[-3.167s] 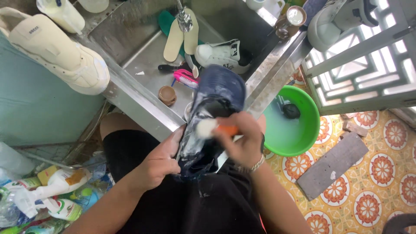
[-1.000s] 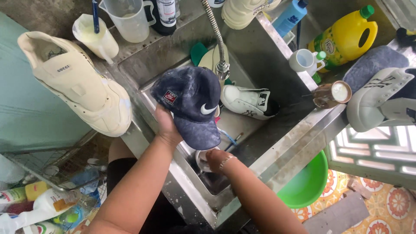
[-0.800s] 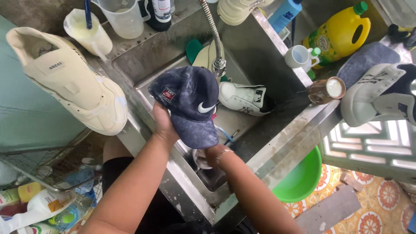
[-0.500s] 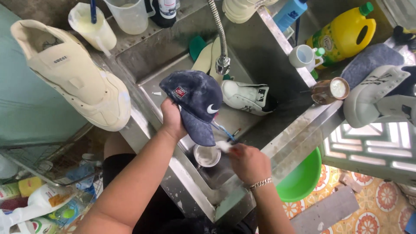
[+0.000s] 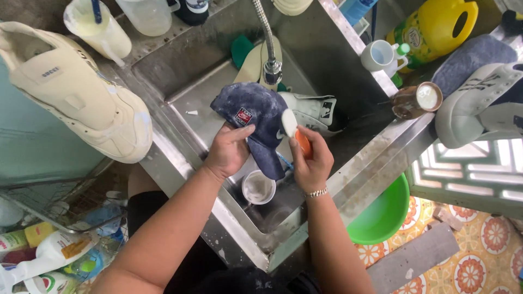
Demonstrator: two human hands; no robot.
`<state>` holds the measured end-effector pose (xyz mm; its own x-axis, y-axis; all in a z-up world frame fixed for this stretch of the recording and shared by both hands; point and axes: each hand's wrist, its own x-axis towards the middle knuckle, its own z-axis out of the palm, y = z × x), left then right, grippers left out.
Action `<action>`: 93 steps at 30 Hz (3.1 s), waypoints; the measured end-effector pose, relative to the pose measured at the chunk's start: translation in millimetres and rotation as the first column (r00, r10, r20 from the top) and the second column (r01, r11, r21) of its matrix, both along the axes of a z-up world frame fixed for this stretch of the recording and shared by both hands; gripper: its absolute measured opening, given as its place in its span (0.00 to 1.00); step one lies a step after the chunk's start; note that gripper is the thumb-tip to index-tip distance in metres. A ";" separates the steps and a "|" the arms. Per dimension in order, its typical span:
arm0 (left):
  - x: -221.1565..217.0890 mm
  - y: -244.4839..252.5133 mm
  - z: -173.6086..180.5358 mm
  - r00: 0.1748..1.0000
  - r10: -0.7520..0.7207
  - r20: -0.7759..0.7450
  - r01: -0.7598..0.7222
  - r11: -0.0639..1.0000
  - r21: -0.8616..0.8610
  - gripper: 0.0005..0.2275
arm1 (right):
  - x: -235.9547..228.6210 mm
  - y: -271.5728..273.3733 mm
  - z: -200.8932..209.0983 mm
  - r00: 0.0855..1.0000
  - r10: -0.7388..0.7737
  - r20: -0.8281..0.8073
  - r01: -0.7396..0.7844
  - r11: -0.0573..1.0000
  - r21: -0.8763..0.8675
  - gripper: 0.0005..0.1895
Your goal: Scrubbing and rinsing a baseball cap in a sink using a brush and cleaning solution.
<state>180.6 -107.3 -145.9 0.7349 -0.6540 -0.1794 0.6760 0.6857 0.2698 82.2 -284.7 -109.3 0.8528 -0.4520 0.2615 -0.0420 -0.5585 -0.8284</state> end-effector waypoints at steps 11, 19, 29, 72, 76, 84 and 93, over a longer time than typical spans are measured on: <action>-5.6 -11.2 -22.1 0.948 -0.114 0.298 0.009 0.943 0.332 0.13 | 28.6 -1.3 2.1 0.974 0.204 0.096 -0.196 0.977 -0.085 0.14; -7.9 -17.0 -38.6 0.976 -0.198 0.096 0.156 0.932 0.328 0.11 | 33.5 -5.1 12.0 0.980 0.147 0.137 -0.121 0.976 -0.180 0.11; -2.2 -12.9 -18.3 0.127 -0.394 0.910 -0.638 0.670 0.379 0.07 | 25.6 -10.0 6.2 0.986 0.124 0.112 -0.109 0.985 -0.131 0.11; -10.9 -7.5 -17.1 0.728 -0.481 0.488 -0.042 0.679 0.733 0.10 | 19.5 -7.1 11.0 0.962 0.230 0.147 -0.223 0.973 -0.060 0.09; -11.6 -12.6 -7.6 0.861 -0.362 0.357 0.133 0.838 0.530 0.09 | 25.8 -18.8 -1.2 0.989 0.040 0.145 -0.040 0.999 -0.007 0.10; -23.5 7.1 -68.1 0.526 -0.789 0.317 -0.146 0.284 0.948 0.09 | 28.7 -10.8 0.5 0.984 0.086 0.155 -0.091 0.995 0.026 0.11; -21.0 4.1 -65.9 0.344 -0.687 0.640 -0.390 0.516 0.763 0.03 | 26.6 -12.8 7.0 0.970 0.193 0.147 -0.188 0.981 -0.046 0.11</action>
<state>159.7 -103.2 -211.9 0.6612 -0.7501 -0.0125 -0.2649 -0.2491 0.9316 108.8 -297.5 -102.3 0.8723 -0.2746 0.4046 0.1914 -0.5696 -0.7993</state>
